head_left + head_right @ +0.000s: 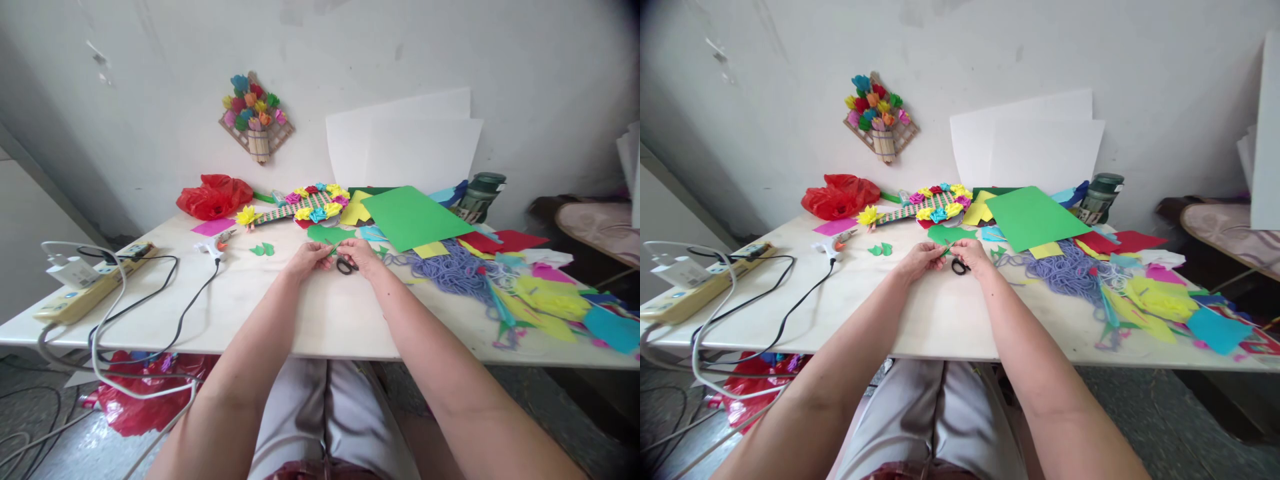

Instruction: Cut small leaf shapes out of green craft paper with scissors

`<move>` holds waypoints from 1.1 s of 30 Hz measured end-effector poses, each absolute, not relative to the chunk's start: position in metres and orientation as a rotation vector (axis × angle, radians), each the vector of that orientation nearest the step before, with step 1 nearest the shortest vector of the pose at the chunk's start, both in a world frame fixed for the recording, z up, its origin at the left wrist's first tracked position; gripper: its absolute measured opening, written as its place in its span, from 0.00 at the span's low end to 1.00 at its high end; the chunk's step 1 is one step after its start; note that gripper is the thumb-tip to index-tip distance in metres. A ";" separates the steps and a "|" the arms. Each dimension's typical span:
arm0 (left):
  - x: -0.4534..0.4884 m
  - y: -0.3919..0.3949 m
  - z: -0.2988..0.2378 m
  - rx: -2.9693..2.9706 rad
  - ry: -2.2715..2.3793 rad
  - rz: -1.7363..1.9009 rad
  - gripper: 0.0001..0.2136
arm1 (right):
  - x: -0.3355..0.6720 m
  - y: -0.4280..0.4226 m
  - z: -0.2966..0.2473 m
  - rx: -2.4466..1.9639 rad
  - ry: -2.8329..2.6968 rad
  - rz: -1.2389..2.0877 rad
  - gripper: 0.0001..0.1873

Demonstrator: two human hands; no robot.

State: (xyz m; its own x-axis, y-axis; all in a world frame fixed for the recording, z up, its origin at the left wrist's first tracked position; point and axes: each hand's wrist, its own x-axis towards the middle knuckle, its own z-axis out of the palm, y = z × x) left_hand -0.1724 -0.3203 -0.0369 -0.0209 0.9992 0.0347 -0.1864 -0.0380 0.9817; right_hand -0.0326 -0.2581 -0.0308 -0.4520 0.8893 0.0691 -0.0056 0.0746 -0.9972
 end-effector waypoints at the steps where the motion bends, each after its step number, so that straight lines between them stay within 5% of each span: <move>1: -0.172 -0.321 -0.037 1.099 1.065 1.324 0.11 | -0.033 -0.258 -0.031 -0.913 -1.587 1.469 0.05; 33: -0.163 -0.315 -0.040 1.585 1.489 1.271 0.15 | -0.032 -0.257 -0.032 -0.806 -1.495 1.535 0.16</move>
